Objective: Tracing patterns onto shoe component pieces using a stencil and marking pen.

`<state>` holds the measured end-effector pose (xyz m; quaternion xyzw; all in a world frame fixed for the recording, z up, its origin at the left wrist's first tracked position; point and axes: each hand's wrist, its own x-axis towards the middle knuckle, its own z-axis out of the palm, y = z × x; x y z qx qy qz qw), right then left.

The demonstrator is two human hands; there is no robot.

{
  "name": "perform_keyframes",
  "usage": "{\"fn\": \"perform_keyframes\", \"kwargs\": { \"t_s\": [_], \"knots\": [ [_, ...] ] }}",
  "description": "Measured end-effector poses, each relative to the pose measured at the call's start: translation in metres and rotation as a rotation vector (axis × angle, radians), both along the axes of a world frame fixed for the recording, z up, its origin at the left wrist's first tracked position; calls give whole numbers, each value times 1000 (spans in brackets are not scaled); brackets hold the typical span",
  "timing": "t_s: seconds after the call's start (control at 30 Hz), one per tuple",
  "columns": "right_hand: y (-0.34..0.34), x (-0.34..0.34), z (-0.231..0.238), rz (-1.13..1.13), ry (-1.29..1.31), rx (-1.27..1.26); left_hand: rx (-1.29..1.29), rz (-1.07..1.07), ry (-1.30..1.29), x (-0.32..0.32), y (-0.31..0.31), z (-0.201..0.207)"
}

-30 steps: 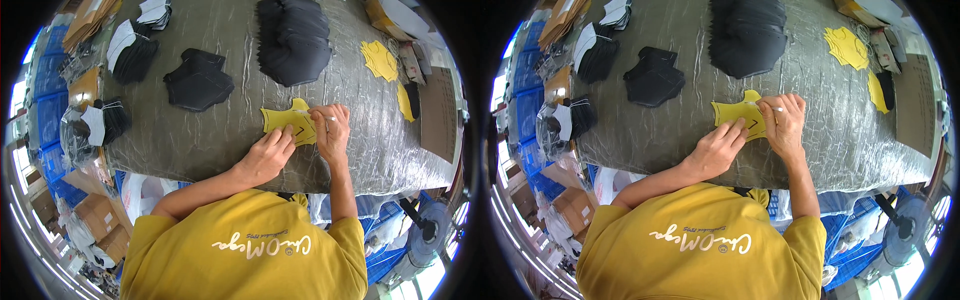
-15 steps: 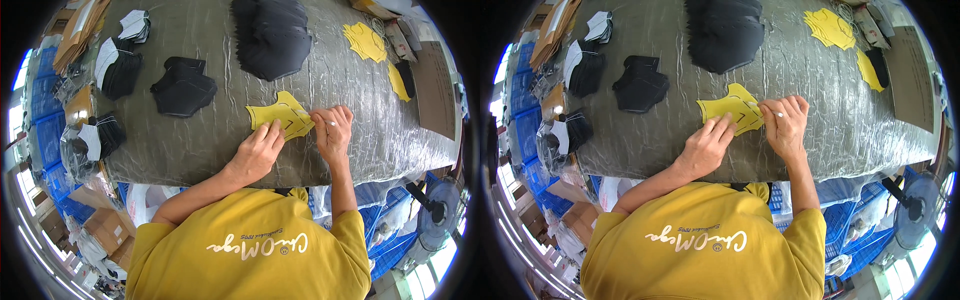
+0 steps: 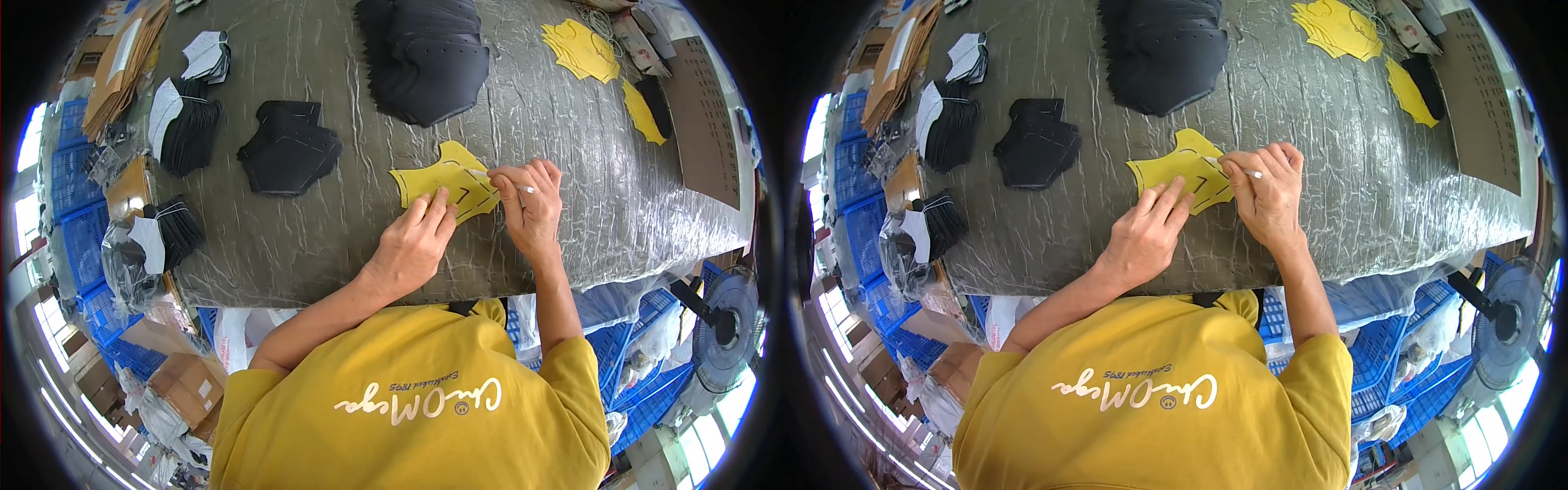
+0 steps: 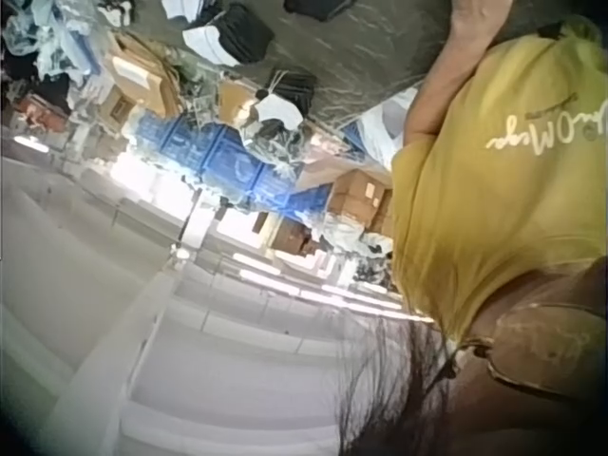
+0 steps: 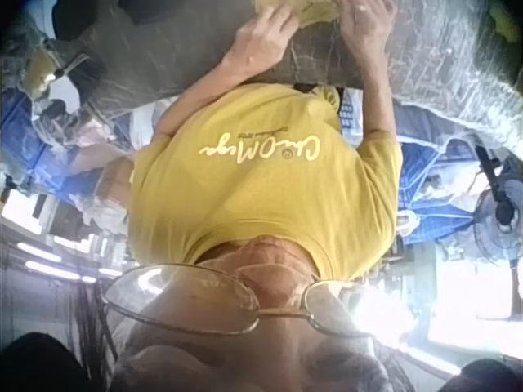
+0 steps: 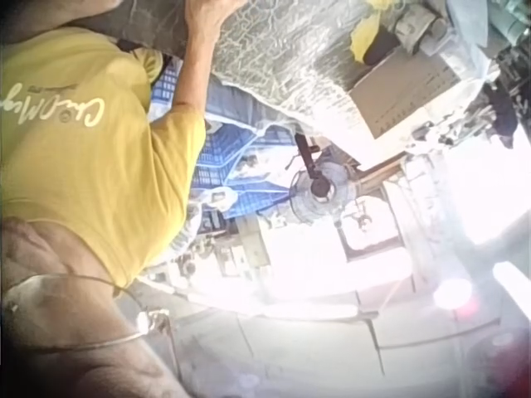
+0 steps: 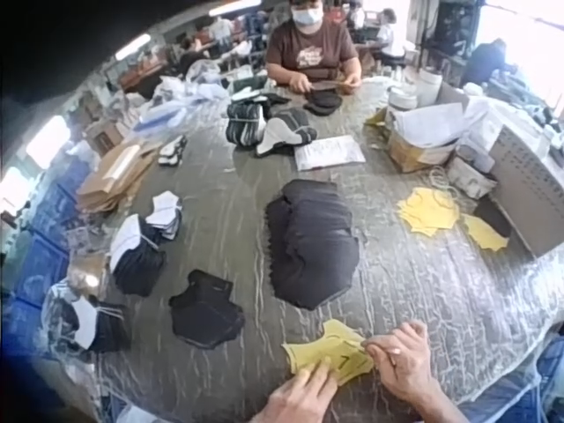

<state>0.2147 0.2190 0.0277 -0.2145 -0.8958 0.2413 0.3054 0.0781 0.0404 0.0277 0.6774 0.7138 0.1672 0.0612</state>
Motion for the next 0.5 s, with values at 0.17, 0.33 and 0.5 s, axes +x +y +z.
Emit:
{"fn": "perform_keyframes", "kwargs": {
  "t_s": [0.17,0.33,0.5],
  "knots": [
    [-2,1,2,3,-6,30,18,-2,1,-1,0,1],
    [-6,26,7,-13,-92,88,24,3,5,-1,0,1],
    [-10,34,14,-19,-110,96,45,5,0,-2,-1,-2]
  ]
}}
